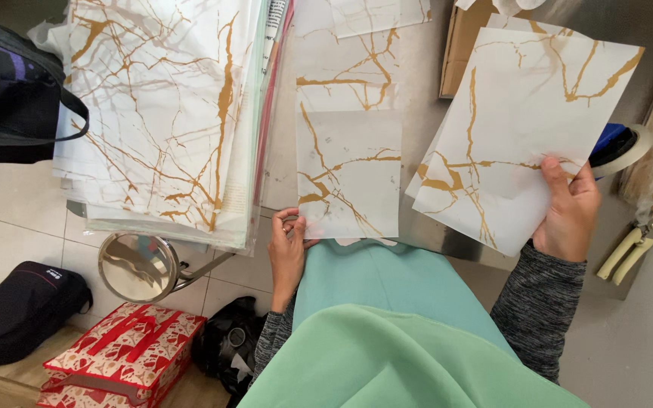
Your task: The person folds and cuts sheets of white paper with gold marble patterns using scissors, then tapes the folded paper into a cone shape. Finally, the person places a flower bouquet with a teddy bear into the paper cone to wrap it.
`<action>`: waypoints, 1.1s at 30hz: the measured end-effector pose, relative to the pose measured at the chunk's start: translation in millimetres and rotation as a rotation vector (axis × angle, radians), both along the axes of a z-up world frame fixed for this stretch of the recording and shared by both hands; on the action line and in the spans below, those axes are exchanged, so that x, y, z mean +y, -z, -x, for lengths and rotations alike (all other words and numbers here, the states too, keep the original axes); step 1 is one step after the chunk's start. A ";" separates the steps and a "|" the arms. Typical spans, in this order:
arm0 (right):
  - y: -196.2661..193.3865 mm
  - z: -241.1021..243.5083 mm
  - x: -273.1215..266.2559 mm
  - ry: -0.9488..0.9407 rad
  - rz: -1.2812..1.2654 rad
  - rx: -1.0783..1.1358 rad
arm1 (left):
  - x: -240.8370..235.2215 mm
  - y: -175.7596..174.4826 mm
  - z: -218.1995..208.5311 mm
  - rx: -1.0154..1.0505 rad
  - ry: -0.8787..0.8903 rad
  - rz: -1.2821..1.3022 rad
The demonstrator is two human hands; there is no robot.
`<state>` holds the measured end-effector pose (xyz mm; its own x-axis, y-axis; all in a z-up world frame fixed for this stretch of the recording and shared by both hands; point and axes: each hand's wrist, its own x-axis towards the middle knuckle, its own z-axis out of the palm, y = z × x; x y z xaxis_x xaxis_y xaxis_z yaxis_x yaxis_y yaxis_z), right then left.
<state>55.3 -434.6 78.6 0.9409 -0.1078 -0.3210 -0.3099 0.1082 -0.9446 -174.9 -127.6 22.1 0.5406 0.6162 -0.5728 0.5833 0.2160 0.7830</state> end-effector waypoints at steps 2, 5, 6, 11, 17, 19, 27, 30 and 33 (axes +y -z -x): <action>2.3 -1.0 0.1 -0.019 -0.003 -0.018 | -0.3 -0.8 -0.5 0.005 -0.005 0.004; 10.8 -3.1 -1.9 -0.037 -0.026 -0.047 | 0.2 6.3 1.8 -0.018 -0.014 0.003; 14.2 -3.6 -3.5 -0.037 -0.045 -0.057 | 0.0 10.0 3.3 -0.044 -0.018 -0.002; 6.7 -1.3 0.8 -0.027 -0.019 -0.026 | 3.9 -4.2 -0.4 -0.003 0.011 -0.045; 3.4 0.1 13.6 -0.046 -0.088 -0.003 | 10.9 1.5 -3.3 0.025 0.053 -0.033; 3.1 4.6 23.0 -0.040 -0.129 0.029 | 13.1 -0.6 -6.4 0.015 0.062 0.004; 29.6 21.9 80.6 -0.159 -0.202 0.283 | 25.4 14.8 -16.2 0.045 0.181 -0.086; 30.4 30.8 106.7 -0.232 -0.126 0.333 | 35.0 38.1 -14.9 -0.020 0.164 -0.013; 89.7 35.6 114.2 -0.320 -0.050 0.307 | 29.1 29.8 -18.8 -0.056 0.069 0.154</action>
